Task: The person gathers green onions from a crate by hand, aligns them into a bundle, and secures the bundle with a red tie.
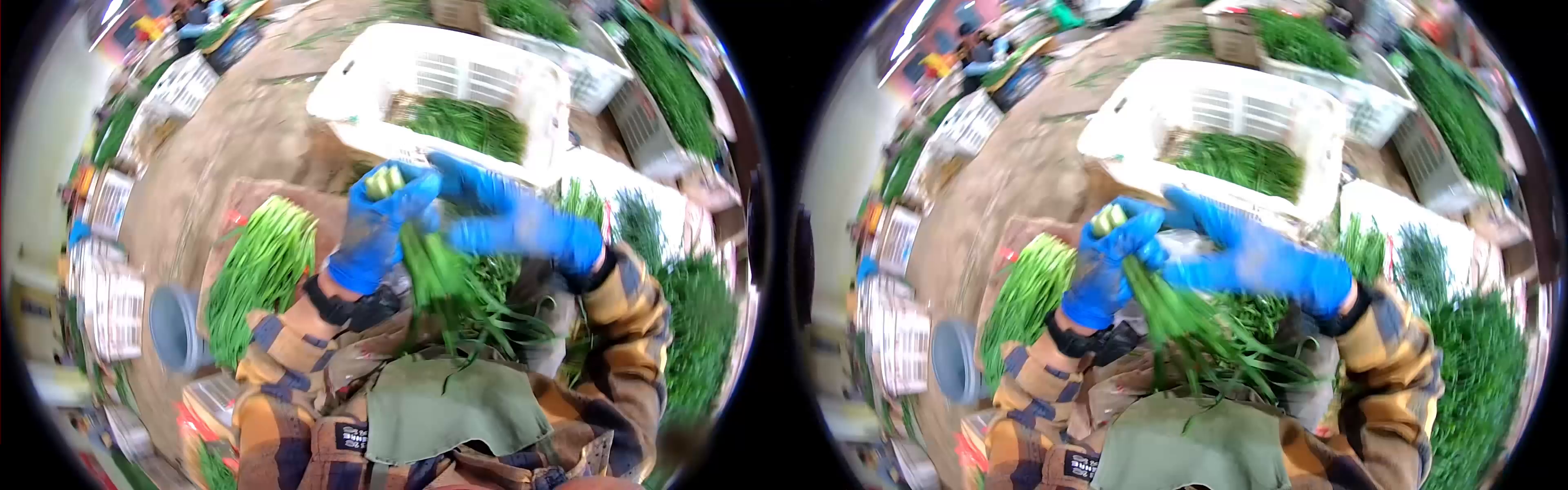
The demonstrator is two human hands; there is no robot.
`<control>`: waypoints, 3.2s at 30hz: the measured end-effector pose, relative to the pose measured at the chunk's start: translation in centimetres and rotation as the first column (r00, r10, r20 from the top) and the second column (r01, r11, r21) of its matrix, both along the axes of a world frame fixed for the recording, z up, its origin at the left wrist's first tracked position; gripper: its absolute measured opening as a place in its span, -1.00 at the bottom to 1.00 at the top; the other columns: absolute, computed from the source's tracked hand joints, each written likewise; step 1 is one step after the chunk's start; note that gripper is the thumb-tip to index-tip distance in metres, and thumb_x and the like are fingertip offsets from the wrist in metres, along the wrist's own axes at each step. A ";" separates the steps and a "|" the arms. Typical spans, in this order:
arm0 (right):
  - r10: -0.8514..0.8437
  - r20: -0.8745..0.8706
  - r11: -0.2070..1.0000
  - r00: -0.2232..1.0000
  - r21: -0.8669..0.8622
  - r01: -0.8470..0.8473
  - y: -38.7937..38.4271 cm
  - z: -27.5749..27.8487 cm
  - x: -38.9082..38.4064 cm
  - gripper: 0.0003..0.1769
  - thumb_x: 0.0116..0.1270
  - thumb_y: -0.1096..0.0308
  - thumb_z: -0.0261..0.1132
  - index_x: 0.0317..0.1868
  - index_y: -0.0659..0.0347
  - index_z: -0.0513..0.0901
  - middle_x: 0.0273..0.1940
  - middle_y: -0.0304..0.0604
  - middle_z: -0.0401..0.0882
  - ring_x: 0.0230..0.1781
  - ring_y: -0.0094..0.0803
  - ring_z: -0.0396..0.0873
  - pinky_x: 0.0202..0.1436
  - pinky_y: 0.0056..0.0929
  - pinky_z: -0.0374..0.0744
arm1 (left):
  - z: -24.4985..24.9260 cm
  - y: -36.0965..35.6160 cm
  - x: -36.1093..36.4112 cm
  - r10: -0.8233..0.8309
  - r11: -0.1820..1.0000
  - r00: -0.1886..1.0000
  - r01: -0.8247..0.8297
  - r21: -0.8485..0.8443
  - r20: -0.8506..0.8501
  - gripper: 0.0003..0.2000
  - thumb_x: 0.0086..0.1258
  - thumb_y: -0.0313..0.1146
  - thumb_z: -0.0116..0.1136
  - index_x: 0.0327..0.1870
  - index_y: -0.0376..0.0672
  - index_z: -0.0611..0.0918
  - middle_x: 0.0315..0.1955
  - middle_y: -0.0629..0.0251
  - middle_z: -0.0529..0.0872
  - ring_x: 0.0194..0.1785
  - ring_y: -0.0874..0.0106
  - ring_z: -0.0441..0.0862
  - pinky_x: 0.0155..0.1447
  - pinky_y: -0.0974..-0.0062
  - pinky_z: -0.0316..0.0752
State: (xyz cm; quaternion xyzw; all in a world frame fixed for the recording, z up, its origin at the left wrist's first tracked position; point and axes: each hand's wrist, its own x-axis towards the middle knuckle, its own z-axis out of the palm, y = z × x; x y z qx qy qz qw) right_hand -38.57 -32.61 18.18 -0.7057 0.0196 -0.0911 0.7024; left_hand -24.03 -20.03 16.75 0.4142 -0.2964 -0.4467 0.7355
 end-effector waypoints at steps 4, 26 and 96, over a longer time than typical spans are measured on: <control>-0.085 0.020 0.996 0.996 -0.037 0.085 5.8 -5.9 0.3 0.03 0.09 0.43 0.47 0.46 0.18 -0.02 0.33 -0.15 0.22 0.28 -0.35 0.30 0.33 -0.37 0.30 | 1.7 0.1 -0.3 0.084 0.971 0.977 -0.124 -0.204 -0.196 -0.83 0.25 -0.41 0.29 -0.21 -0.25 0.59 -0.55 0.39 0.59 -0.54 0.56 0.55 -0.41 0.61 0.49; 0.077 -0.142 0.930 0.987 -0.347 -0.122 6.7 -3.2 17.9 -0.78 0.31 0.31 0.30 -0.13 0.28 0.62 -0.24 -0.21 0.66 -0.25 -0.55 0.55 -0.14 -0.52 0.53 | 12.2 29.7 17.8 0.445 0.895 0.870 -0.426 -0.131 0.210 -0.62 0.34 -0.35 0.08 0.11 -0.38 0.44 -0.44 0.40 0.41 -0.34 0.44 0.38 0.02 0.38 0.37; -0.054 -0.272 0.138 0.961 -0.955 -0.263 -3.3 -10.0 20.1 -0.71 0.21 0.19 0.25 -0.16 0.18 0.66 -0.22 -0.03 0.67 -0.23 -0.10 0.64 -0.13 -0.26 0.57 | -8.0 27.0 21.1 0.113 0.603 0.533 -0.707 0.368 0.838 -0.58 0.18 -0.31 0.27 0.06 -0.24 0.53 -0.18 0.07 0.68 -0.13 0.22 0.65 -0.02 0.36 0.50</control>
